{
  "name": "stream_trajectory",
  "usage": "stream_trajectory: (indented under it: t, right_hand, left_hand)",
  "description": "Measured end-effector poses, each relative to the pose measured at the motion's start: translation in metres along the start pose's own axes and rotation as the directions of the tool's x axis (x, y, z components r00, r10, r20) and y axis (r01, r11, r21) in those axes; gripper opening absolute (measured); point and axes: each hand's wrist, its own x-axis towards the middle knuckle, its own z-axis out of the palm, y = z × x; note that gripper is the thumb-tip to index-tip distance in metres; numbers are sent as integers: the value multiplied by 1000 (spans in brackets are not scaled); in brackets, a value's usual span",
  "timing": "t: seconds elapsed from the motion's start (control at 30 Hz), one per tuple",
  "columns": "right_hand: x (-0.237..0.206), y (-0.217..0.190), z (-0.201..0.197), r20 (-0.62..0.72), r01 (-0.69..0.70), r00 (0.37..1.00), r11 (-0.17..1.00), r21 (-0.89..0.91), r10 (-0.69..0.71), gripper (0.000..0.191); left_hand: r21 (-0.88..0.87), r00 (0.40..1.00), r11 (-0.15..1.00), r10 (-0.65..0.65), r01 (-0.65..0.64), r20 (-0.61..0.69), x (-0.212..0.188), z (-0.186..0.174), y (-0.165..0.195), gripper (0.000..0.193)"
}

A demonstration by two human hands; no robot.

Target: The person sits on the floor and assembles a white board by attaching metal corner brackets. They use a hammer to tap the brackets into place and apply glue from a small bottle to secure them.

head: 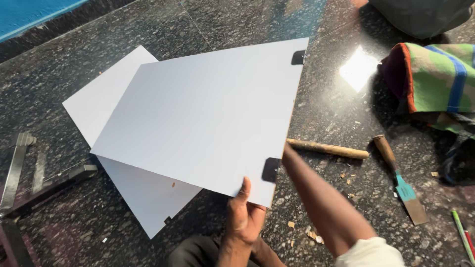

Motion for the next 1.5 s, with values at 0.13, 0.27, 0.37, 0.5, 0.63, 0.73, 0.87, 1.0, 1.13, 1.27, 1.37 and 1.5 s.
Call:
stream_trajectory:
  t: [0.13,0.27,0.37,0.5,0.63,0.73,0.87,1.0,1.13,1.27,1.37,1.5]
  right_hand:
    - [-5,29,41,0,110,994,993,37,-110,49]
    - [-7,45,51,6,141,990,990,2,-141,51]
    - [-10,52,43,17,125,992,991,-46,-124,52]
    - [-22,79,-13,-186,100,898,598,-795,-398,54]
    - [-52,123,-104,-65,-83,994,240,-967,85,30]
    - [-96,134,-154,-140,-193,962,221,-956,233,25]
    - [-150,108,-193,-312,-341,913,72,-937,264,31]
    - [-181,74,-181,-452,-475,860,694,-541,237,39]
    - [-223,50,-115,-313,-490,831,872,-17,461,38]
    - [-293,13,-103,-354,-439,790,865,242,500,36]
    - [-343,-21,-122,-464,-381,752,884,272,467,32]
    - [-434,-64,-155,-717,-155,658,973,171,231,27]
  left_hand:
    - [46,1000,999,-10,10,10,9,-15,-18,53]
    - [58,996,996,-64,67,-56,16,-30,-33,54]
    - [58,992,994,-88,94,-88,19,-37,-38,55]
    - [94,998,995,-37,41,-43,22,-46,-39,58]
    - [79,983,988,-122,134,-140,31,-66,-55,53]
    - [86,969,981,-156,175,-193,41,-87,-76,53]
    - [7,972,983,-178,181,-155,43,-115,-111,48]
    - [-25,987,991,-132,131,-86,40,-132,-130,48]
    - [-25,983,995,-103,101,-149,40,-141,-127,46]
    - [-57,977,990,-138,130,-165,40,-146,-125,47]
    - [5,981,987,-162,164,-103,37,-153,-133,49]
    - [71,934,933,-349,354,-72,17,-171,-152,63]
